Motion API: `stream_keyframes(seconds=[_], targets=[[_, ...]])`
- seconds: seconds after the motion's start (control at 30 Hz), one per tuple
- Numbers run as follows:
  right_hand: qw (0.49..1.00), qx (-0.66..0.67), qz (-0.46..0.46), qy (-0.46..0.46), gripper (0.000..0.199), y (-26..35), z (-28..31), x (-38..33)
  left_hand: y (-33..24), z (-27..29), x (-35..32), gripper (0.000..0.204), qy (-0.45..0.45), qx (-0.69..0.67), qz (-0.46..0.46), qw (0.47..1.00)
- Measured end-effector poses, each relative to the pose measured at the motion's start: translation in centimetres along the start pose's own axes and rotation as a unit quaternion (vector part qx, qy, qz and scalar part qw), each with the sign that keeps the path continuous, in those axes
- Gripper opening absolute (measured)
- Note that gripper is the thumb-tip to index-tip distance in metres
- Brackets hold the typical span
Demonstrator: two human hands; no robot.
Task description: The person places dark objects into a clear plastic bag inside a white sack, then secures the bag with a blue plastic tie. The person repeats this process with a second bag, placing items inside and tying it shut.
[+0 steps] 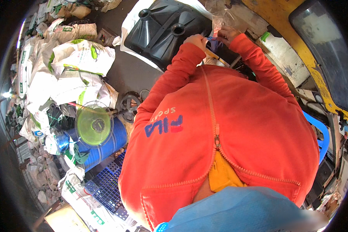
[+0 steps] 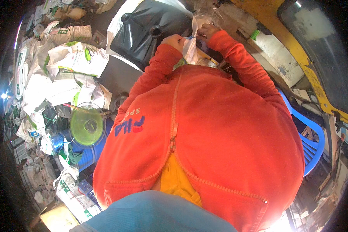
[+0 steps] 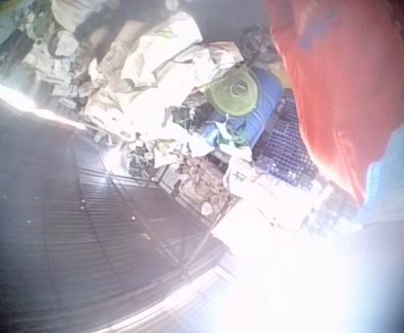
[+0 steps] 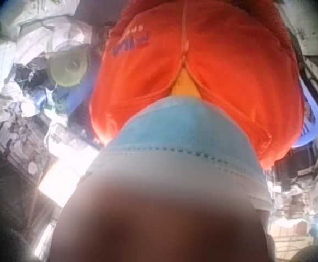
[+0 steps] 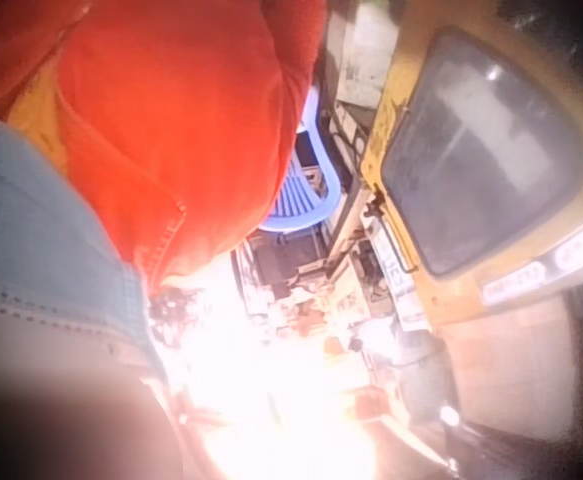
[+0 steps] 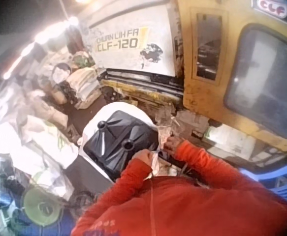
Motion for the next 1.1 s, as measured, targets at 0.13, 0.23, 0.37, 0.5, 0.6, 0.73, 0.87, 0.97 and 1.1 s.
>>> stream_keyframes(seconds=[0.13, 0.23, 0.37, 0.5, 0.6, 0.73, 0.87, 0.97, 1.1], targets=[[0.999, 0.014, 0.013, 0.028, 0.019, 1.5, 0.5, -1.0, 0.4, 0.0, 0.3, 0.022, 0.001, -0.106, 0.037, 0.994], [0.987, -0.083, 0.108, -0.091, 0.019, 3.4, 1.7, -1.1, 1.2, -0.6, 1.0, 0.018, 0.075, -0.332, 0.053, 0.939], [0.957, -0.07, 0.168, -0.224, 0.015, 3.9, 2.1, 0.3, 1.5, -0.8, 1.8, 0.016, 0.088, -0.28, -0.017, 0.956], [0.926, 0.348, -0.066, -0.133, 0.018, 2.9, -1.0, 1.6, 0.8, -0.4, 2.2, 0.028, 0.041, -0.234, -0.006, 0.971], [0.849, 0.489, -0.167, -0.107, 0.017, 2.6, -3.3, 1.9, 0.0, -0.4, 2.3, 0.022, -0.009, -0.091, -0.036, 0.995], [0.836, 0.489, -0.194, -0.152, 0.025, 2.7, -4.0, 2.1, -0.5, -1.5, 2.1, 0.023, -0.096, 0.014, -0.044, 0.994], [0.828, 0.485, -0.266, -0.088, 0.027, 2.2, -3.3, 2.6, -0.4, -2.2, 2.0, 0.022, -0.146, 0.0, -0.061, 0.987], [0.839, 0.469, -0.275, -0.027, 0.024, 1.5, -2.6, 3.1, -0.6, -2.3, 2.0, 0.02, -0.119, 0.031, -0.093, 0.988], [0.881, 0.406, -0.229, -0.082, 0.021, 1.4, -1.8, 2.6, -0.1, -1.4, 2.7, 0.019, -0.045, 0.055, -0.1, 0.992]])
Point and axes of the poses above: each hand's wrist, its own x-axis towards the middle knuckle, its own z-axis out of the back of the hand, y = z × x, the point moved 1 cm from there along x, towards the middle knuckle, and after that the axes turned 7 degrees about -x, right-handed, at the moved point
